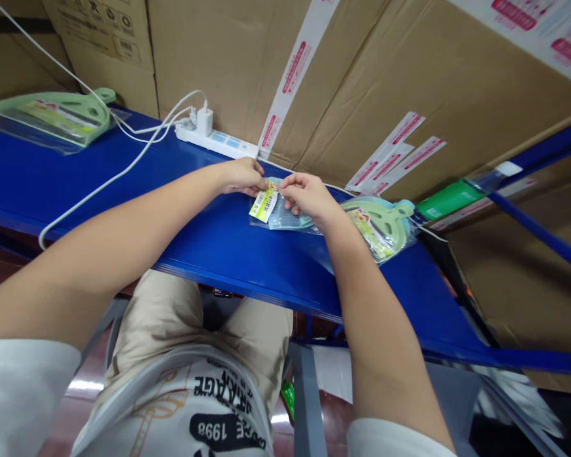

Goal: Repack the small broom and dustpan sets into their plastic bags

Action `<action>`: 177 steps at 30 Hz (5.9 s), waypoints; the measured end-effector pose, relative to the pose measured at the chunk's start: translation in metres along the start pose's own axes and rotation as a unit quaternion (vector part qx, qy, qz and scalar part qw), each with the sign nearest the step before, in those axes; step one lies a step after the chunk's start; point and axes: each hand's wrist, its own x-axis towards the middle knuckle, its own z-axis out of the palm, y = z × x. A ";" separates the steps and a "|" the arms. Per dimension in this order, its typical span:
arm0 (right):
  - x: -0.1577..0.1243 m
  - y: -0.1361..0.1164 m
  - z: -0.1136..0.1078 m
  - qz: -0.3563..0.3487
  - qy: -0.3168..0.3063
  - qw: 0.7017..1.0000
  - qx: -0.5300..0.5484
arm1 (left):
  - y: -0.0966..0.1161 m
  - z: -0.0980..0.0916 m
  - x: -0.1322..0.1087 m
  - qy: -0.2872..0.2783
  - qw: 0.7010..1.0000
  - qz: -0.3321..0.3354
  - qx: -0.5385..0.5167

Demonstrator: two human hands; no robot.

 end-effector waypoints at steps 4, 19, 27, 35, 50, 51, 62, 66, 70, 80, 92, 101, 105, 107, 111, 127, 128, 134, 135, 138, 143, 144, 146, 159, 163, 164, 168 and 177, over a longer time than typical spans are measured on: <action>0.000 0.000 0.000 0.001 0.002 1.000 0.004 | 0.006 0.013 -0.005 0.052 0.998 -0.013 -0.029; 0.000 0.000 0.001 0.019 0.018 1.000 0.004 | 0.016 0.016 -0.021 0.050 0.995 -0.016 0.089; -0.003 -0.003 0.004 0.017 0.002 1.000 0.016 | 0.021 0.030 -0.026 0.119 0.993 -0.020 0.010; -0.002 -0.004 -0.002 0.012 0.057 0.998 -0.038 | 0.021 0.032 -0.029 0.078 0.995 -0.044 0.039; 0.016 0.040 -0.069 0.072 0.204 0.883 -0.416 | 0.025 0.032 -0.029 0.130 0.991 -0.035 -0.024; 0.016 0.039 -0.067 0.083 0.185 0.882 -0.425 | 0.025 0.033 -0.029 0.132 0.990 -0.033 -0.036; 0.011 0.028 -0.059 0.110 0.101 0.881 -0.449 | 0.022 0.040 -0.031 0.105 0.992 -0.043 -0.063; 0.011 0.028 -0.056 0.107 0.097 0.880 -0.453 | 0.017 0.036 -0.027 0.090 0.995 -0.041 -0.029; 0.012 0.028 -0.055 0.095 0.097 0.883 -0.449 | 0.014 0.030 -0.023 0.083 0.996 -0.027 0.021; 0.017 0.036 -0.056 0.072 0.095 0.890 -0.440 | 0.016 0.027 -0.022 0.099 0.994 -0.031 0.041; 0.016 0.034 -0.054 0.078 0.103 0.897 -0.423 | 0.016 0.029 -0.030 0.090 0.989 0.039 0.111; 0.018 0.036 -0.054 0.074 0.098 0.895 -0.429 | 0.013 0.033 -0.028 0.069 0.978 0.068 0.182; 0.019 0.038 -0.055 0.070 0.100 0.892 -0.436 | 0.010 0.031 -0.024 0.042 0.979 0.087 0.177; 0.019 0.038 -0.056 0.075 0.097 0.891 -0.437 | 0.010 0.030 -0.023 0.028 0.980 0.090 0.177; 0.018 0.036 -0.055 0.077 0.095 0.894 -0.431 | 0.012 0.030 -0.025 0.023 0.978 0.093 0.183; 0.010 0.027 -0.059 0.097 0.101 0.898 -0.418 | 0.014 0.003 -0.023 0.031 0.953 0.090 0.287; 0.009 0.026 -0.059 0.107 0.099 0.900 -0.410 | 0.013 0.002 -0.021 0.024 0.953 0.087 0.290; 0.004 0.025 -0.064 0.139 0.090 0.941 -0.296 | 0.011 0.000 -0.020 0.010 0.944 0.076 0.322; 0.003 0.025 -0.067 0.141 0.086 0.948 -0.271 | 0.012 0.000 -0.020 0.011 0.943 0.072 0.325; -0.002 0.026 -0.077 0.142 0.070 0.971 -0.181 | 0.013 0.001 -0.021 0.010 0.941 0.070 0.331; -0.010 0.025 -0.092 0.174 0.027 0.979 -0.098 | 0.017 -0.001 -0.021 -0.011 0.917 0.040 0.397; -0.010 0.025 -0.094 0.182 0.021 0.978 -0.104 | 0.018 -0.001 -0.022 -0.013 0.911 0.035 0.411; -0.010 0.024 -0.096 0.189 0.014 0.974 -0.122 | 0.019 -0.001 -0.023 -0.014 0.903 0.033 0.427; -0.013 0.016 -0.091 0.208 0.041 0.951 -0.223 | 0.014 -0.002 -0.018 -0.011 0.892 0.060 0.447; -0.011 0.017 -0.092 0.204 0.033 0.949 -0.237 | 0.013 -0.003 -0.017 -0.013 0.890 0.063 0.451; -0.011 0.018 -0.093 0.203 0.029 0.949 -0.239 | 0.013 -0.004 -0.017 -0.014 0.891 0.062 0.449; -0.010 0.019 -0.092 0.210 0.025 0.951 -0.227 | 0.013 -0.010 -0.015 0.002 0.898 0.071 0.435; -0.008 0.022 -0.090 0.211 0.030 0.957 -0.197 | 0.003 -0.007 -0.004 -0.050 0.869 0.220 0.439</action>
